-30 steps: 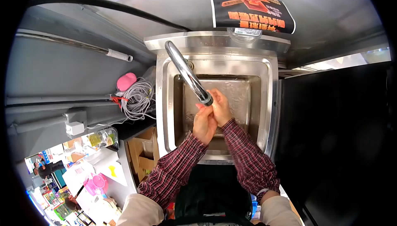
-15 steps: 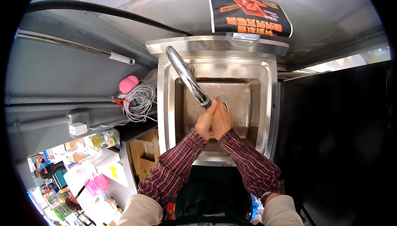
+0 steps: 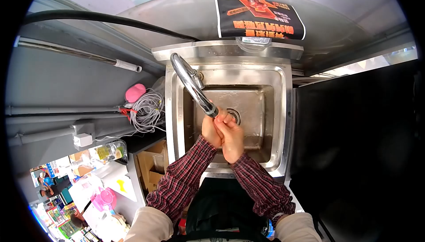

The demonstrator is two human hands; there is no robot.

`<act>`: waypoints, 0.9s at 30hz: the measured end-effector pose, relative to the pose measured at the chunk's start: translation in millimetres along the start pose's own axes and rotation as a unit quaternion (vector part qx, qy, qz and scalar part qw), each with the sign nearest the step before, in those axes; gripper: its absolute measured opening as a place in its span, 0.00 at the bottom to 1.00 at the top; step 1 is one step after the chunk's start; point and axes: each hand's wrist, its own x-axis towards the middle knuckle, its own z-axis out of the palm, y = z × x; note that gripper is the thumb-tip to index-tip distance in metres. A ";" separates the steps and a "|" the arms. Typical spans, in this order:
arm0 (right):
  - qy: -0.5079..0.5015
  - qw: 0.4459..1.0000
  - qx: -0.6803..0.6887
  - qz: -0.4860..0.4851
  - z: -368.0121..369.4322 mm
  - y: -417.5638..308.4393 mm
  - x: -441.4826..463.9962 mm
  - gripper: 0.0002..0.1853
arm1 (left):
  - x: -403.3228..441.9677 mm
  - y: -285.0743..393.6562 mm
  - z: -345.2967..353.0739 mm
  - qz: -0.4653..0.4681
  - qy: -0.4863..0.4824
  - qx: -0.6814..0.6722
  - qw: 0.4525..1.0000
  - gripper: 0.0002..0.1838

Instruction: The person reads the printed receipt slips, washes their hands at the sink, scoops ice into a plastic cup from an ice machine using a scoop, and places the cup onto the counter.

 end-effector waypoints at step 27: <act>-0.122 0.971 0.018 0.205 31.2 -48.1 40.7 0.18 | 4.5 58.9 22.3 0.186 0.157 0.345 0.906 0.27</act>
